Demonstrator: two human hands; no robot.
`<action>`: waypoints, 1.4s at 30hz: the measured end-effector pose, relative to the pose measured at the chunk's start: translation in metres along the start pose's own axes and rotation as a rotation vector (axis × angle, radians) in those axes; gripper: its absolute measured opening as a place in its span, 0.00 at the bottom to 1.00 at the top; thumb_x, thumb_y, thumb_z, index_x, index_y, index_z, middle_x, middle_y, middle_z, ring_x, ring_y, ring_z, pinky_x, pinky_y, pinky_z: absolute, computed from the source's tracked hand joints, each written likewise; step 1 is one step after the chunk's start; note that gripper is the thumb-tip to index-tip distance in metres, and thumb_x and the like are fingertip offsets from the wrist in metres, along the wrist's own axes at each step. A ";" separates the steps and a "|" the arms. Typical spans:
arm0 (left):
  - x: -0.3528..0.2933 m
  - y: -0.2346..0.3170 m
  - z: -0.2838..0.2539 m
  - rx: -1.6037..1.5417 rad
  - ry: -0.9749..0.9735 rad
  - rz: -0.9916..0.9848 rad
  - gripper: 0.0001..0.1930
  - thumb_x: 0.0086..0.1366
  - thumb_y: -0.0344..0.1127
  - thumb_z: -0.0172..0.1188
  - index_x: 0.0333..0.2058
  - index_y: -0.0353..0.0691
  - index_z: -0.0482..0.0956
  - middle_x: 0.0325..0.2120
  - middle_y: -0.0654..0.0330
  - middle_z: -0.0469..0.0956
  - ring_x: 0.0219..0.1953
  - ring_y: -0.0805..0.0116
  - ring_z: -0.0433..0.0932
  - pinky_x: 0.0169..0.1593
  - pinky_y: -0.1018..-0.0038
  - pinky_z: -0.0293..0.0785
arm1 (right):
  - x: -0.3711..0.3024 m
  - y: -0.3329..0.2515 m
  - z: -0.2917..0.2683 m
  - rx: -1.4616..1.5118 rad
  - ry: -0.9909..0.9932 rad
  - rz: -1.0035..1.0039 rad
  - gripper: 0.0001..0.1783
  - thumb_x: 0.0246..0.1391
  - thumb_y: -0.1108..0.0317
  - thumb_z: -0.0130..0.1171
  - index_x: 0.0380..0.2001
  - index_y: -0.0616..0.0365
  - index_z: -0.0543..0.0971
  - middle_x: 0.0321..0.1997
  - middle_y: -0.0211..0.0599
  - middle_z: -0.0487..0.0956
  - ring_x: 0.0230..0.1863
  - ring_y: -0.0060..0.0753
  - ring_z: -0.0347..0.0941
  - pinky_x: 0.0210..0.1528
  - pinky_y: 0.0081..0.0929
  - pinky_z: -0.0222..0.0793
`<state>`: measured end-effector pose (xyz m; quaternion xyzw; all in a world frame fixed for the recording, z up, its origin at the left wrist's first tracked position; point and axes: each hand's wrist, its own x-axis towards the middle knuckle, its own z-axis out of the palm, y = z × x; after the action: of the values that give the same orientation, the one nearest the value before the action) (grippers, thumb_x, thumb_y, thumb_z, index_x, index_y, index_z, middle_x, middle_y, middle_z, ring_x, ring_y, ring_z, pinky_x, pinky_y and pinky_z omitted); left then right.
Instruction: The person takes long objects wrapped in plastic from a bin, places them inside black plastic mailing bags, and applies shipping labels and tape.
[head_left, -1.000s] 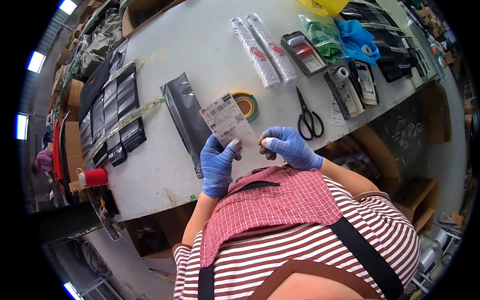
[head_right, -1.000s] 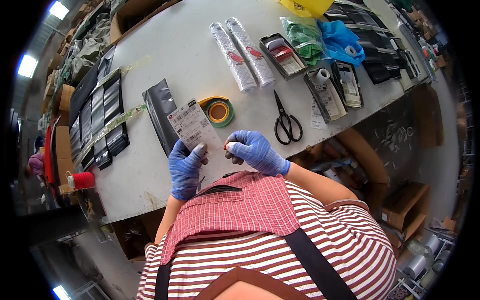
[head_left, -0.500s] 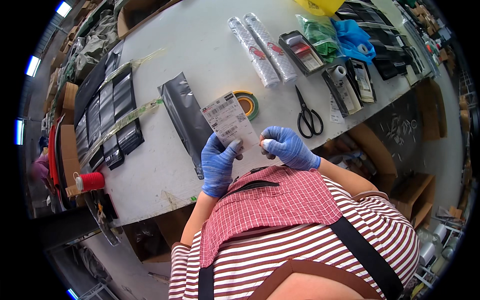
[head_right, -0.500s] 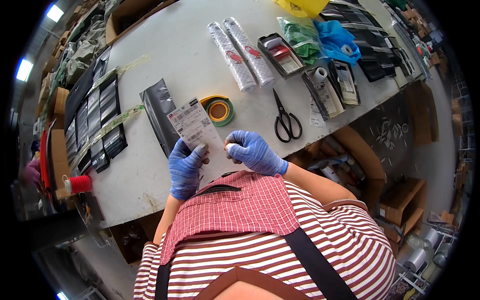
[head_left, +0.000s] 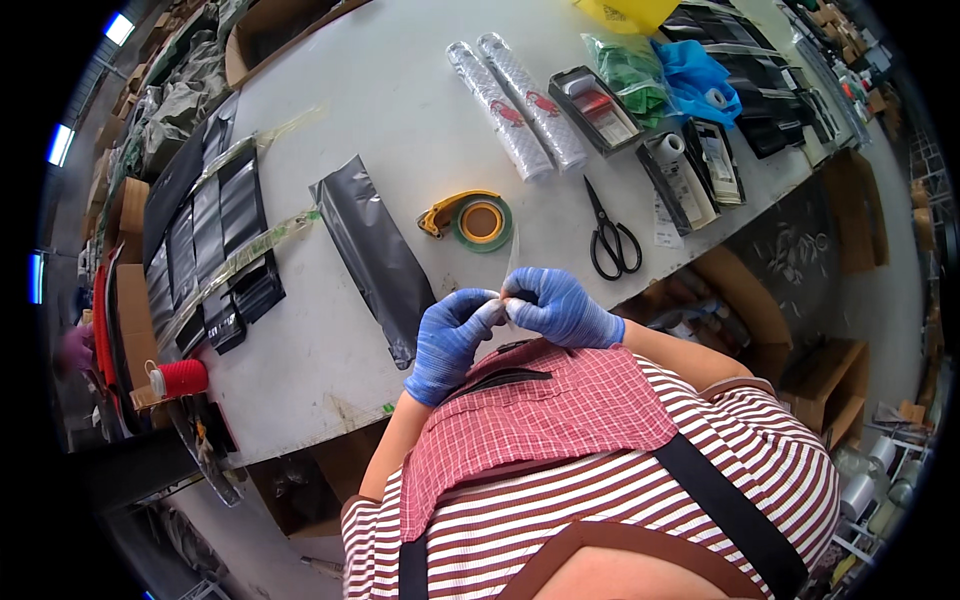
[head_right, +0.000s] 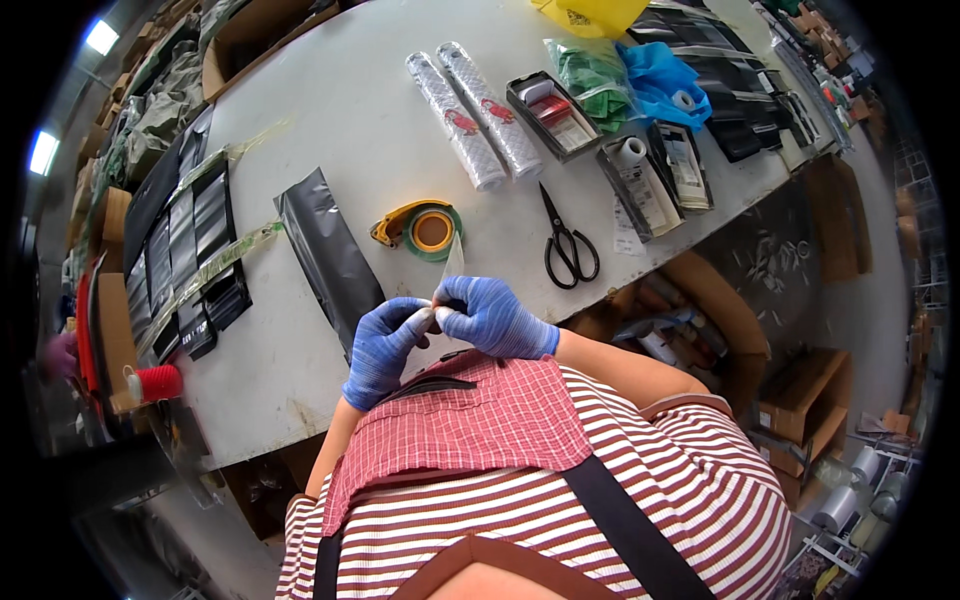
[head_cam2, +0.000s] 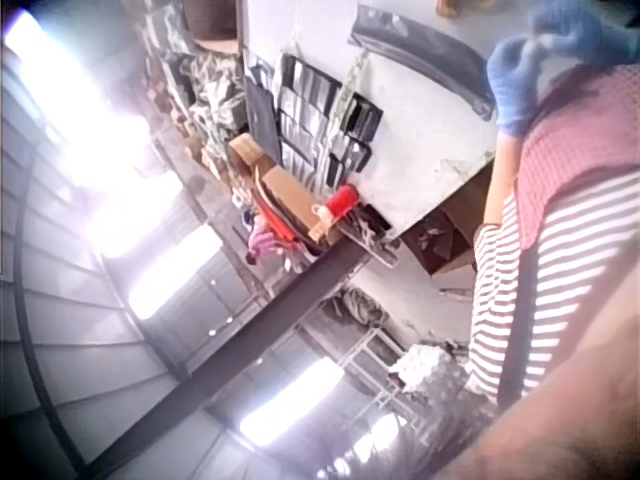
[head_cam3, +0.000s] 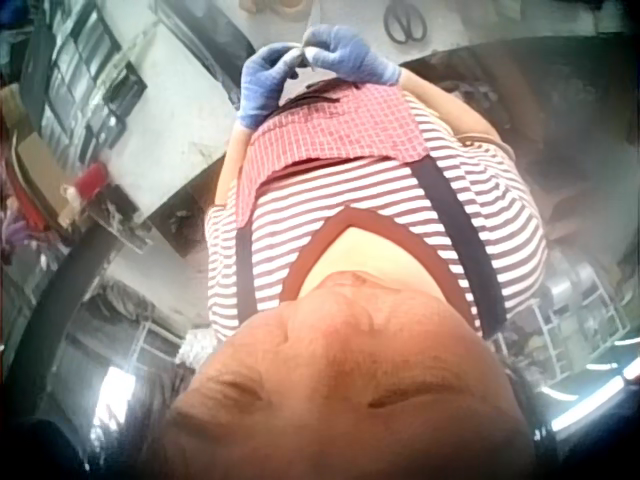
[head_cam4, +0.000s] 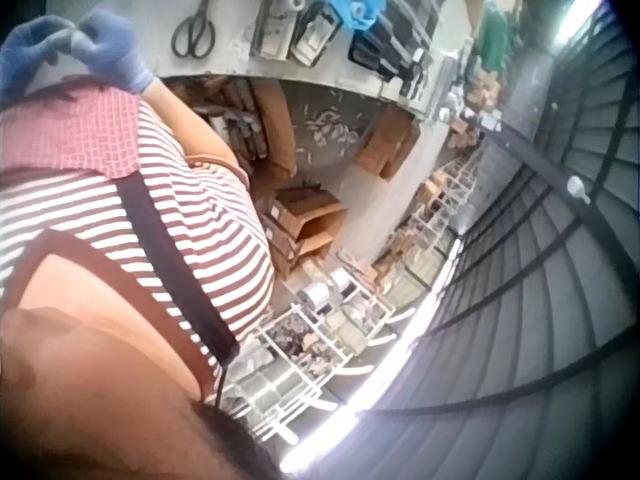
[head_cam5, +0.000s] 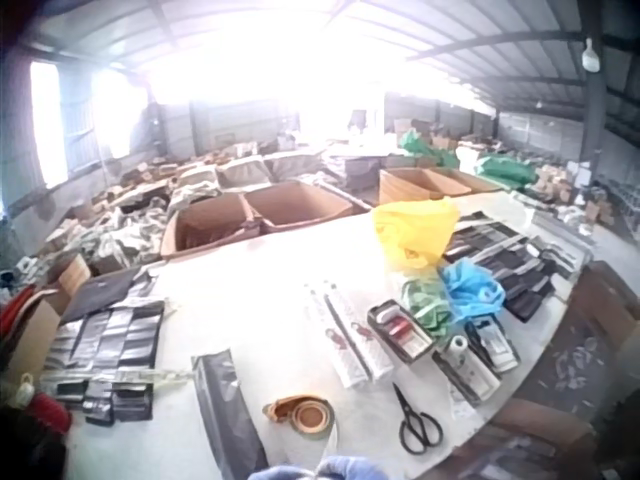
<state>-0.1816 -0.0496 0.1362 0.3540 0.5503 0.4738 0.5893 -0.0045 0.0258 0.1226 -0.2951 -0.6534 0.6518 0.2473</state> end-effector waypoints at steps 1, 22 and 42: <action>-0.001 0.001 -0.005 0.018 -0.012 -0.031 0.12 0.64 0.36 0.61 0.40 0.34 0.80 0.26 0.61 0.80 0.26 0.78 0.74 0.31 0.81 0.71 | 0.002 -0.002 0.003 -0.100 0.009 -0.023 0.09 0.53 0.68 0.57 0.35 0.62 0.77 0.27 0.40 0.78 0.29 0.25 0.73 0.34 0.26 0.71; 0.065 -0.067 -0.264 1.318 0.028 0.743 0.10 0.55 0.27 0.62 0.37 0.40 0.78 0.43 0.52 0.78 0.45 0.51 0.77 0.52 0.63 0.72 | -0.170 0.134 -0.138 -1.098 0.418 0.814 0.12 0.40 0.61 0.62 0.20 0.60 0.80 0.24 0.50 0.79 0.26 0.47 0.77 0.33 0.40 0.72; 0.057 -0.070 -0.138 1.450 0.195 0.012 0.27 0.54 0.46 0.64 0.54 0.50 0.75 0.67 0.55 0.53 0.70 0.39 0.40 0.64 0.39 0.53 | 0.146 0.062 -0.043 -1.084 0.147 -0.275 0.19 0.49 0.67 0.58 0.46 0.58 0.75 0.45 0.49 0.78 0.49 0.54 0.72 0.53 0.42 0.69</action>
<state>-0.3091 -0.0313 0.0329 0.6144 0.7737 0.0229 0.1527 -0.0722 0.1580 0.0527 -0.3368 -0.9083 0.1623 0.1878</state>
